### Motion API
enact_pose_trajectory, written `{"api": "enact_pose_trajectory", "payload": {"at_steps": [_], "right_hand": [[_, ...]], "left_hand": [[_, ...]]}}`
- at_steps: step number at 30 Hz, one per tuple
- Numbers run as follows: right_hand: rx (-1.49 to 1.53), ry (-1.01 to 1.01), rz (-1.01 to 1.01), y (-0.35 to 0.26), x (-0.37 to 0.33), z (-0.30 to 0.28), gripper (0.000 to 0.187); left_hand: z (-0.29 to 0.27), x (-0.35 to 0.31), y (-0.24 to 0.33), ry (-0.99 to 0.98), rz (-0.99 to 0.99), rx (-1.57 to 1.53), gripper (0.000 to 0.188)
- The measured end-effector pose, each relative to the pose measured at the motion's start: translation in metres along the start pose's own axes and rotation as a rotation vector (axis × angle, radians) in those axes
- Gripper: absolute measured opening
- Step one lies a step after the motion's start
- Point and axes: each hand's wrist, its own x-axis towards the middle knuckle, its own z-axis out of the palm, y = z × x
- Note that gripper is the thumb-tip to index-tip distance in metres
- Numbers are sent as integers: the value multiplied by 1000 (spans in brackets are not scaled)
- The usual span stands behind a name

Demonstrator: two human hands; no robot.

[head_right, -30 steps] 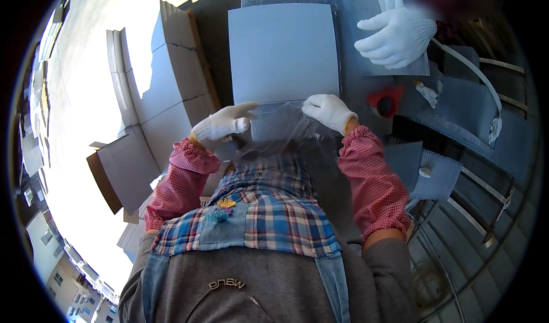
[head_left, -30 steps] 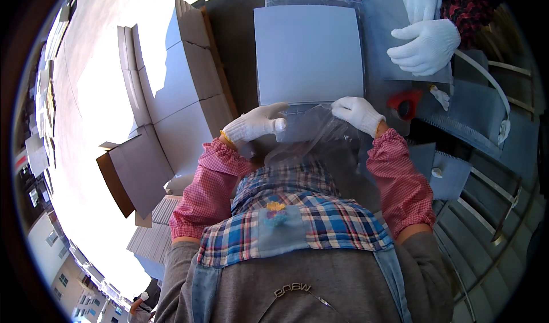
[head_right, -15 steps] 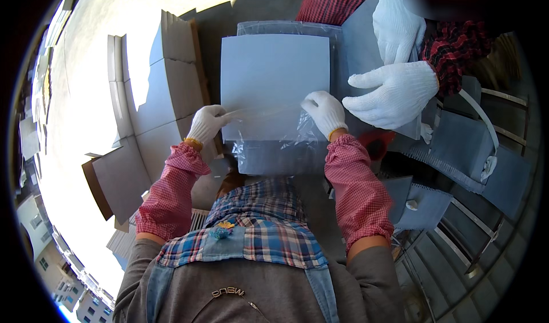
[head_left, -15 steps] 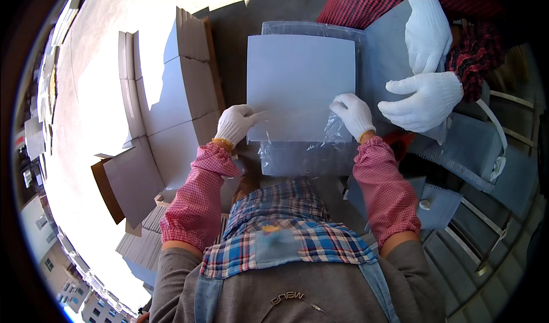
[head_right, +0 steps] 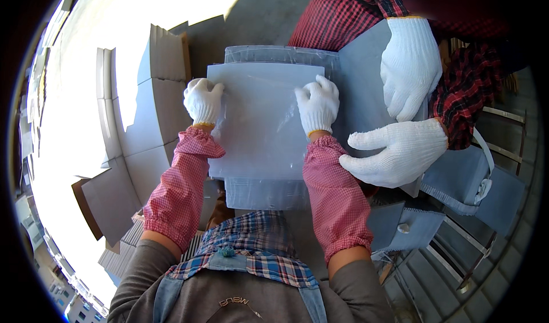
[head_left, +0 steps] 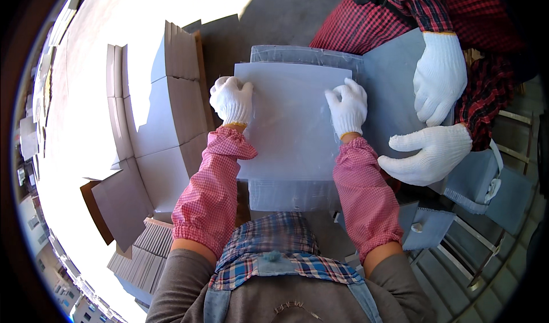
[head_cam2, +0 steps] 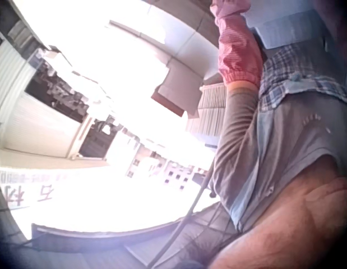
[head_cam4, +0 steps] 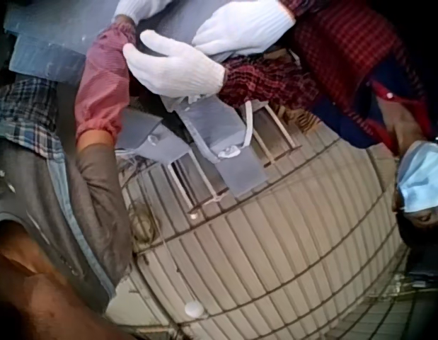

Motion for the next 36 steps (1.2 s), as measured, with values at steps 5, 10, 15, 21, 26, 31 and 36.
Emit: {"api": "enact_pose_trajectory", "payload": {"at_steps": [5,10,15,21,26,31,36], "right_hand": [[-118,161,71,0,4,-2,50],[5,187,-106,-54,-26,-40,53],[233,-210,-484,-104,-57,-11,48],[17,-55,-440,-53,1,22,54],[-58,-66,-494,-31,32,17,53],[-75,-62,-466,-31,37,13,53],[-144,-48,-530,-22,41,16,53]], "left_hand": [[27,-9,-12,235,85,-82,26],[41,-9,-32,268,263,-20,15],[49,0,-29,388,343,-108,8],[49,7,-27,382,301,-112,10],[44,1,-16,568,300,8,30],[22,-44,-25,282,998,81,41],[2,-37,-20,-11,837,188,62]]}}
